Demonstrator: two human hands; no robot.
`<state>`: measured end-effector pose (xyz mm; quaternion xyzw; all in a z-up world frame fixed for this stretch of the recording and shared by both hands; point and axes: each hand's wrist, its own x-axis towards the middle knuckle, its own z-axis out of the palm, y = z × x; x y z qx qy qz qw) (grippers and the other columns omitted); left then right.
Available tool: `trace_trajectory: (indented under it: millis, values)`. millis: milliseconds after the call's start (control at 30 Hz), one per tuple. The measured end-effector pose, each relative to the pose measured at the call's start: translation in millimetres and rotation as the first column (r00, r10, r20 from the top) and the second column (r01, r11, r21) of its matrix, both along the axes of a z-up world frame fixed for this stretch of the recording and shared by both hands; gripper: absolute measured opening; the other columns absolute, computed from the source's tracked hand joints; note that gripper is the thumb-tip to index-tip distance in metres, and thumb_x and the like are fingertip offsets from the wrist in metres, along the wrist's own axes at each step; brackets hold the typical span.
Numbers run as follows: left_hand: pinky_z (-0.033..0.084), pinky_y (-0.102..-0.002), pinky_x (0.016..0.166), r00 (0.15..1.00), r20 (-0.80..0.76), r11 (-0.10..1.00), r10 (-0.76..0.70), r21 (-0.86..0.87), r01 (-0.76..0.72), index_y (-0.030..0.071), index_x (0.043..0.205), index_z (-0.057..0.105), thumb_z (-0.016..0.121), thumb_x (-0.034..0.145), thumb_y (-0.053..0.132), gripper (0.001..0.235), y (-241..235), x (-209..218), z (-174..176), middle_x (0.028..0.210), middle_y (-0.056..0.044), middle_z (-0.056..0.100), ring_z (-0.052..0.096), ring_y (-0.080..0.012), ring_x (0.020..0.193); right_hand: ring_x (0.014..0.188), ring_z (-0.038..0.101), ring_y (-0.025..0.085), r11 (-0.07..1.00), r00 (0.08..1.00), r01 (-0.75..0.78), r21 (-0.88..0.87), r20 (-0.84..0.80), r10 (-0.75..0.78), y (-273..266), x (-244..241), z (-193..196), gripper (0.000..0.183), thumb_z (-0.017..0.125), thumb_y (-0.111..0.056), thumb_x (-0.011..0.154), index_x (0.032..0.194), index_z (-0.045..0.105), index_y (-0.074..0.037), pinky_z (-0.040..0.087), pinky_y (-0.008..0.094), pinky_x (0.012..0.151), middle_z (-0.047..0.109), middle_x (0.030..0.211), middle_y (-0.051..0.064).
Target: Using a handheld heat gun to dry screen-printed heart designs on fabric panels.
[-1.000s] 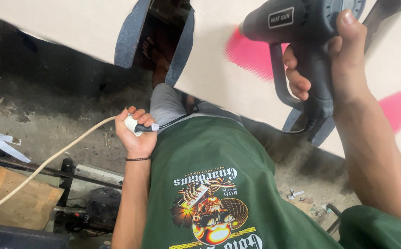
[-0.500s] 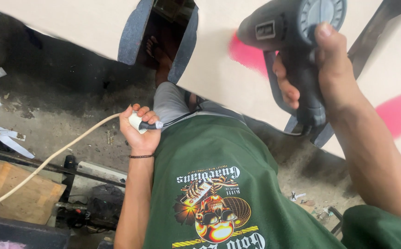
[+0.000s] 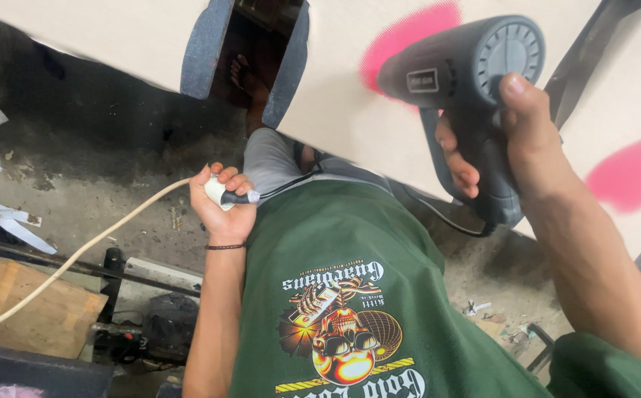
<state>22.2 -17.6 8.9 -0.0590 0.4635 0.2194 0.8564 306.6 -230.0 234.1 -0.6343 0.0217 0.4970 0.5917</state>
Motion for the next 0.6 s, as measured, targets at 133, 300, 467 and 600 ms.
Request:
trace_trajectory:
  millis: [133, 300, 467, 600]
  values:
    - [0.036, -0.024, 0.054, 0.999, 0.01, 0.999, -0.032, -0.001, 0.032, 0.016, 0.082, 0.055, 0.066, 0.086, 0.022, 0.013, -1.2, 0.7, -1.1, 0.069, 0.005, 0.046, 0.044, -0.0091, 0.058, 0.036, 0.04, 0.014, 1.0, 1.0, 0.017, 0.005, 0.016, -0.017, -21.6, -1.1, -6.8, 0.074, 0.06, -0.074, 0.079, 0.089, 0.054, -0.001, 0.038, 0.028, 0.032, 0.056, 0.071, 0.007]
    - [0.036, -0.024, 0.054, 0.998, -0.021, 0.999, -0.053, -0.001, 0.053, 0.016, 0.083, 0.055, 0.066, 0.086, 0.022, 0.013, -1.4, 4.4, -0.6, 0.069, 0.005, 0.047, 0.045, -0.0095, 0.057, 0.036, 0.041, 0.013, 0.995, 0.994, 0.097, 0.035, -0.051, -0.095, -32.2, -6.6, -5.8, 0.081, 0.065, -0.073, 0.077, 0.096, 0.057, 0.005, 0.038, 0.028, 0.029, 0.056, 0.071, 0.01]
    - [0.037, -0.024, 0.054, 0.997, -0.019, 0.997, -0.079, -0.001, 0.079, 0.016, 0.083, 0.054, 0.067, 0.085, 0.022, 0.013, -2.3, 7.9, -0.2, 0.069, 0.005, 0.046, 0.045, -0.0093, 0.058, 0.034, 0.038, 0.013, 0.996, 0.996, 0.083, 0.025, -0.025, -0.083, -44.4, -7.3, 0.0, 0.082, 0.065, -0.077, 0.076, 0.098, 0.055, 0.002, 0.036, 0.028, 0.028, 0.051, 0.064, 0.007]
    - [0.038, -0.024, 0.055, 0.996, 0.0, 0.996, -0.091, 0.001, 0.091, 0.016, 0.083, 0.055, 0.066, 0.087, 0.023, 0.013, -2.7, 9.4, -3.3, 0.069, 0.005, 0.047, 0.046, -0.0093, 0.058, 0.033, 0.04, 0.014, 0.99, 0.992, 0.124, 0.063, -0.047, -0.121, -56.1, -8.8, -3.2, 0.081, 0.069, -0.076, 0.079, 0.079, 0.054, 0.004, 0.037, 0.029, 0.027, 0.053, 0.064, 0.009]
